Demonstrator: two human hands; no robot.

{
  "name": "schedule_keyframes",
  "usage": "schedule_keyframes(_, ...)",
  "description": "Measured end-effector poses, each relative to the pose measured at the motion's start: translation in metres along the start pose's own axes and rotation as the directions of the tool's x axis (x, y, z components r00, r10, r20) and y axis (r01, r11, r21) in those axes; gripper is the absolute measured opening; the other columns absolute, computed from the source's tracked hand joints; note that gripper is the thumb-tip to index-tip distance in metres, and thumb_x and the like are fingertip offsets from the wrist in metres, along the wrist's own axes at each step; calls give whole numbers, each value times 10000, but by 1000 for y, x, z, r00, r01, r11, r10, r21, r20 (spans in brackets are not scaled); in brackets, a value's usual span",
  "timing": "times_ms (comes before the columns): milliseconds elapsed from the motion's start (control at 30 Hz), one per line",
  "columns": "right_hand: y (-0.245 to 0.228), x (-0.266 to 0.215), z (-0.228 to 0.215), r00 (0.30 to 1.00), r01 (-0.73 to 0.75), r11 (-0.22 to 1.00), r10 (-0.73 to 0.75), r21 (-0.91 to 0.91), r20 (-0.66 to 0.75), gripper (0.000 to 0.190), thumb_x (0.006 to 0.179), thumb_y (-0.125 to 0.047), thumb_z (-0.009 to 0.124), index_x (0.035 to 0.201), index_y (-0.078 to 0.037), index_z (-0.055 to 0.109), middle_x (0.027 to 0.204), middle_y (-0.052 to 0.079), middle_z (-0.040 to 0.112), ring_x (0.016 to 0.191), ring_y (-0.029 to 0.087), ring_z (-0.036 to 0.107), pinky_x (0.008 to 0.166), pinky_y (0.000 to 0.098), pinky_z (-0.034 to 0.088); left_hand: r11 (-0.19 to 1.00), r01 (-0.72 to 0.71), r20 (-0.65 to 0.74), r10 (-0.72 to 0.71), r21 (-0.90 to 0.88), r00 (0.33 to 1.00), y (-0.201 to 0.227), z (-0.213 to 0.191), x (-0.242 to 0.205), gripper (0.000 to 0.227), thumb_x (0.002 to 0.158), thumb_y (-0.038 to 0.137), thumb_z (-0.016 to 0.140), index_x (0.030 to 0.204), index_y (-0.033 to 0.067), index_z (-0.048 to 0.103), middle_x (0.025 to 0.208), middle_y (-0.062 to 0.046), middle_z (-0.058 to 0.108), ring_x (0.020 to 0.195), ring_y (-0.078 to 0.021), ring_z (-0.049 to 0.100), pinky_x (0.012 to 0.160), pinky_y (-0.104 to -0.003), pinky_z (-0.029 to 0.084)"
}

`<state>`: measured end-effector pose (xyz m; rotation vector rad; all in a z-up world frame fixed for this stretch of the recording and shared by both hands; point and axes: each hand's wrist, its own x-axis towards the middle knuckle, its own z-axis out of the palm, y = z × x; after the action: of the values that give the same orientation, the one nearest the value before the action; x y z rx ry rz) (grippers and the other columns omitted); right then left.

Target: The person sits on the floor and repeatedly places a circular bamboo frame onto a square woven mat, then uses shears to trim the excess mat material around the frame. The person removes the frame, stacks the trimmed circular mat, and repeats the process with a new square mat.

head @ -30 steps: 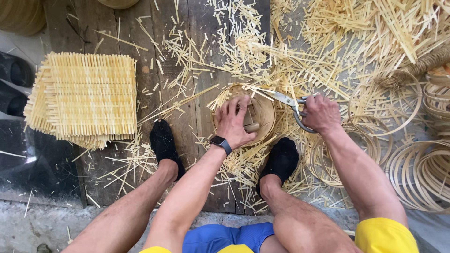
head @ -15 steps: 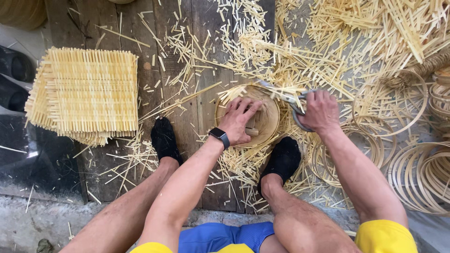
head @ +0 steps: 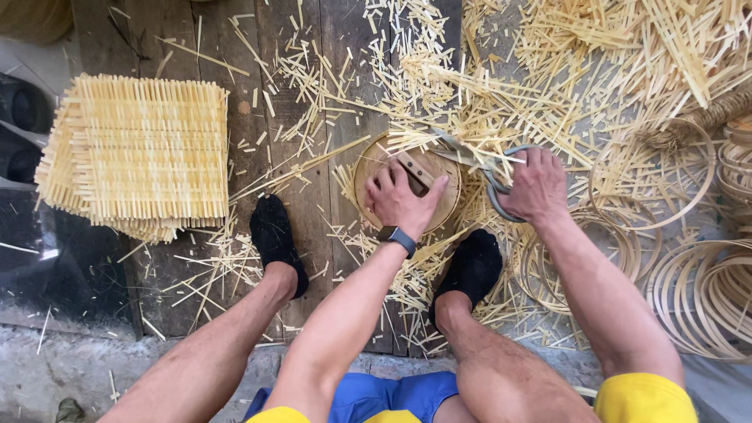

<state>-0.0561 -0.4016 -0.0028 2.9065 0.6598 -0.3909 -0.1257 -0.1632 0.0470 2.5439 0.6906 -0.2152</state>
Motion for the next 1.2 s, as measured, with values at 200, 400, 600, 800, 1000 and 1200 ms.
schedule_keyframes(200,-11,11,22,989,9,999,-14,-33,-149,642,768,-505,730,1197,-33,657,931,128,642,838,240,643,780,396,548,978,-189,-36,193,83,981,0,0,-4,982,681,636,755,1378,-18,528,1332,-216,528,1314,-453,383,1069,-643,304)
schedule_keyframes(400,5,-1,38,997,49,998,-47,41,-63,522,852,-512,715,1125,-69,675,819,122,633,715,227,630,660,408,551,919,-387,144,374,73,916,-13,-16,1,942,672,559,708,1403,-8,530,1333,-181,535,1369,-430,380,1111,-588,342)
schedule_keyframes(600,-11,2,5,999,-43,991,40,125,24,370,987,-432,606,1042,-78,699,833,120,683,694,227,679,642,386,570,829,-544,223,511,127,830,-14,-31,7,960,602,579,759,1358,26,551,1312,-167,533,1299,-431,373,1069,-608,290)
schedule_keyframes(800,-4,2,-8,999,33,999,-34,35,31,513,859,-513,712,1137,-82,704,899,159,676,773,242,682,646,389,586,735,-665,370,586,132,721,-23,-34,16,982,590,567,790,1397,79,518,1353,-135,511,1395,-381,355,1142,-627,236)
schedule_keyframes(1000,-4,3,22,994,54,995,-61,-78,-94,455,862,-483,691,1048,-68,680,908,116,681,779,203,672,697,355,589,585,-804,345,737,103,581,-28,-38,20,988,495,501,827,1345,120,499,1475,-265,390,1428,-434,298,1140,-594,212)
schedule_keyframes(1200,4,0,17,997,74,997,-74,-32,-2,464,848,-450,737,1079,-54,663,922,128,675,778,193,658,658,335,574,942,-307,38,314,-134,948,-24,-30,0,1267,528,425,911,1525,17,244,1374,-250,420,1242,-458,410,1104,-568,340)
